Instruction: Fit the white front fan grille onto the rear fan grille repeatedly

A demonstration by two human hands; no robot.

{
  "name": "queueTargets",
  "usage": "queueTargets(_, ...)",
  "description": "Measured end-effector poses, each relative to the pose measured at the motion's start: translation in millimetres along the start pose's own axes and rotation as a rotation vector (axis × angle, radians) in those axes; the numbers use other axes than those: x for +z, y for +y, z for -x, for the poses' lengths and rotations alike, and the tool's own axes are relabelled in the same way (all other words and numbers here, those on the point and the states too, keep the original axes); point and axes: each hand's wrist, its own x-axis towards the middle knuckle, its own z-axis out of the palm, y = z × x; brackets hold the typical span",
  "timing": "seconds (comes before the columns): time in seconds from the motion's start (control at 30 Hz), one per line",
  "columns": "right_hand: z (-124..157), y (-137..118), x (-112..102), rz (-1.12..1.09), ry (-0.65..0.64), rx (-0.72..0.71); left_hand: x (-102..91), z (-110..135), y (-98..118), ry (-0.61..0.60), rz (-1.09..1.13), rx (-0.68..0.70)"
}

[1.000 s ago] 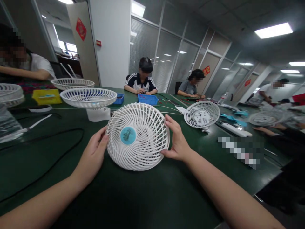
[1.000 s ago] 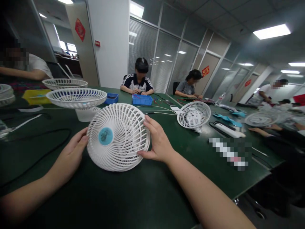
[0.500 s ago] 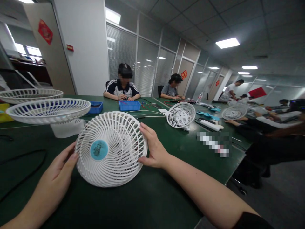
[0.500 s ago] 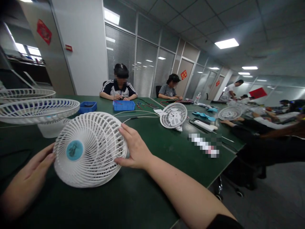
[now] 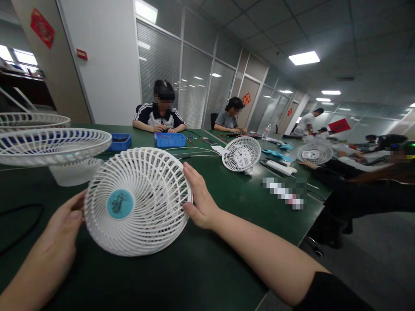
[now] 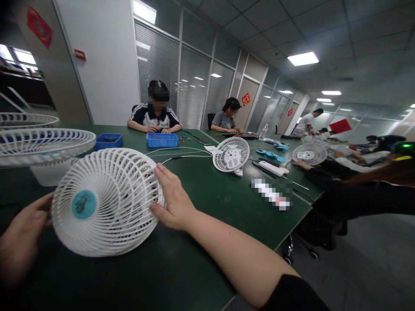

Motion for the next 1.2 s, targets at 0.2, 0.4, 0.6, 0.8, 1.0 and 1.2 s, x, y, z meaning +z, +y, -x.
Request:
queueTargets(0.2,-0.4,0.7,0.4,-0.045,0.037,0.025,-2.7,5.6,29.3,-0.014,0.082,-0.039)
queueTargets(0.4,1.0,-1.1,0.4,-0.005,0.032,0.040,-4.2,11.5,47.0,-0.043,0.108,-0.092)
queueTargets(0.6,2.4,-0.8,0.6,0.047,-0.009,0.056,-3.4,11.9,54.0,-0.045,0.117,-0.072)
queueTargets(0.8,2.3,-1.5,0.2,0.025,0.007,0.044,-3.4,10.5,52.4,-0.045,0.140,-0.032)
queueTargets(1.0,2.2,-0.3,-0.5,0.068,-0.021,0.053,-2.5,9.4,43.9,-0.051,0.097,-0.052)
queueTargets(1.2,3.9,1.7,-1.1,0.111,-0.052,0.053,-2.2,7.7,38.6,-0.040,0.107,-0.041)
